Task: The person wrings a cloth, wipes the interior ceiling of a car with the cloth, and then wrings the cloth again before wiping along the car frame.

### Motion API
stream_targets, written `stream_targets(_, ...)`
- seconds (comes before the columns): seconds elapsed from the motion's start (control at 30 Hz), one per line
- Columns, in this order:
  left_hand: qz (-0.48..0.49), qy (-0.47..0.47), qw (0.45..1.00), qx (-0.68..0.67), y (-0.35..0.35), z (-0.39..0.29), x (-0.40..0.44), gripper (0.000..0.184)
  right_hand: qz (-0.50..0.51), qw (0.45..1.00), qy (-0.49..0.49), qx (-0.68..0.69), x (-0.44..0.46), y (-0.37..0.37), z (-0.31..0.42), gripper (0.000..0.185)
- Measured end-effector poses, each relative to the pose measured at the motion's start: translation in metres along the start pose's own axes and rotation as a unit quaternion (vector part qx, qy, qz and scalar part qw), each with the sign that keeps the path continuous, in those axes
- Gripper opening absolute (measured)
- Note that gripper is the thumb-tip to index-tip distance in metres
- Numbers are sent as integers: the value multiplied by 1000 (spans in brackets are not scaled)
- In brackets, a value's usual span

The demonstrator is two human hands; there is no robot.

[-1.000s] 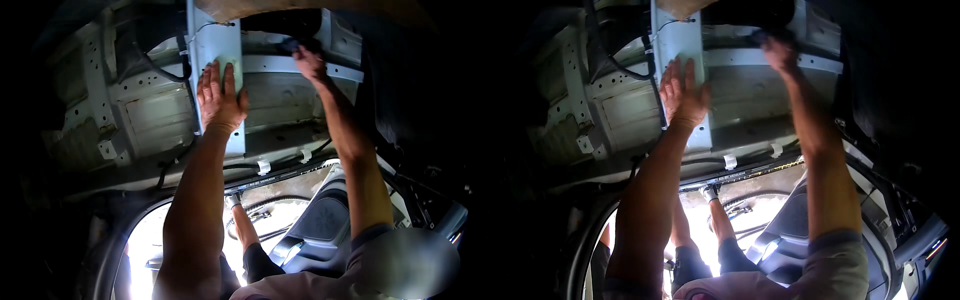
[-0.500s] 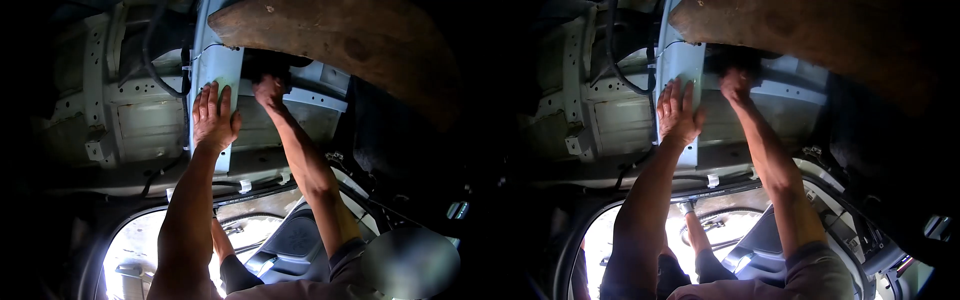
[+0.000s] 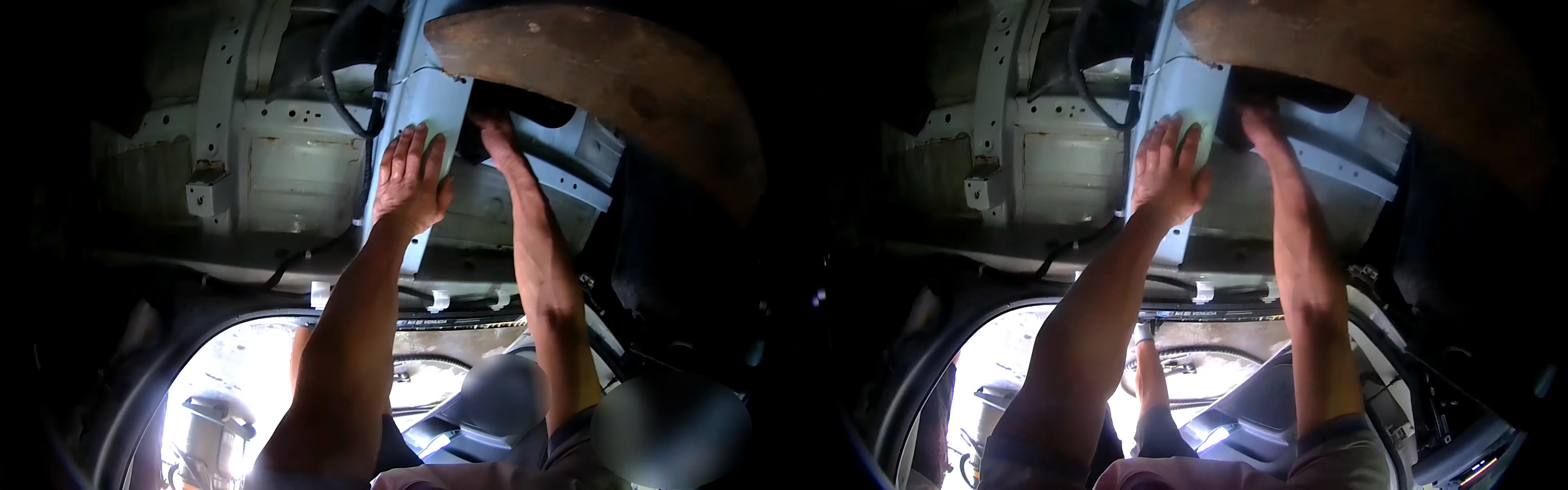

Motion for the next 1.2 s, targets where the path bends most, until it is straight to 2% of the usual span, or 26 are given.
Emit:
stream_targets(0.03, -2, 3, 1000, -3, 0, 0, 0, 70, 52, 997, 51, 34, -1, -4, 6, 38)
stream_targets(0.1, -4, 6, 1000, 0, 1, 1, -1, 70, 77, 992, 22, 98, 3, -7, 0, 35)
stream_targets(0.2, 6, 1, 1000, -12, 2, 2, -1, 72, 36, 986, 52, 153, -3, -17, -9, 30)
stream_targets(0.23, 10, -1, 1000, -15, 2, 3, -1, 72, -12, 980, 76, 185, -4, -29, -11, 23)
stream_targets(0.27, 9, 0, 1000, -14, 2, 3, -1, 72, 24, 931, 113, 345, -15, -39, -10, 23)
stream_targets(0.3, 8, 1, 1000, -16, 2, 3, 0, 72, 55, 855, 147, 494, -30, -50, -6, 22)
stream_targets(0.37, 8, -2, 1000, -22, 4, 2, -3, 72, -146, 892, 159, 396, -46, -83, -5, 25)
stream_targets(0.4, 8, -6, 1000, -21, 5, 2, -2, 72, -186, 939, 81, 277, -54, -92, 9, 29)
stream_targets(0.43, 9, -9, 1000, -18, 6, 4, -3, 72, -222, 963, 1, 155, -65, -98, 25, 33)
stream_targets(0.47, 12, -6, 1000, -20, 6, 4, -3, 72, -206, 976, 34, 68, -72, -97, 40, 37)
stream_targets(0.5, 11, -5, 999, -35, 6, 5, -3, 71, -174, 984, 22, 8, -73, -91, 42, 41)
stream_targets(0.57, 9, -7, 999, -42, 7, 5, -3, 71, -134, 962, -14, -238, -60, -55, 23, 40)
stream_targets(0.6, 16, -13, 999, -40, 10, 6, -3, 71, -132, 889, -99, -428, -48, -31, -1, 42)
stream_targets(0.63, 18, -15, 999, -45, 10, 6, -3, 71, -137, 862, -176, -455, -48, -16, 7, 43)
stream_targets(0.7, 35, -16, 998, -50, 7, 6, -2, 71, -75, 916, -173, -354, -32, -13, 11, 42)
stream_targets(0.73, 27, -16, 998, -62, 4, 6, -2, 71, -52, 945, -112, -303, -21, -10, 11, 38)
stream_targets(0.8, 12, -12, 998, -67, 2, 6, -2, 71, -33, 957, -105, -268, -25, -4, 23, 36)
stream_targets(0.9, 0, -14, 997, -78, 2, 6, -3, 71, 48, 971, -159, -172, -20, -3, 29, 35)
stream_targets(0.97, -2, -14, 997, -72, 4, 6, -4, 72, 56, 997, 26, -55, -19, -10, 23, 37)
stream_targets(1.0, -6, -13, 996, -84, 4, 7, -4, 72, 49, 998, 36, 2, -30, -12, 38, 36)
stream_targets(1.1, -20, -5, 996, -87, 1, 7, -5, 70, -6, 952, 183, 246, -69, -24, 43, 49)
stream_targets(1.17, -37, -7, 995, -90, 0, 5, -5, 73, 24, 891, 245, 382, -100, -29, 21, 54)
stream_targets(1.2, -45, -7, 995, -91, -5, 5, -5, 75, 5, 886, 235, 400, -124, -32, 27, 55)
Point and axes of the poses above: each hand's wrist, its own x-axis towards the middle knuckle, its own y-axis out of the palm, z = x × y, the point moved 5 cm from there along x, towards the middle knuckle, and after that the axes turned 7 degrees about y, right-handed, at the moved point
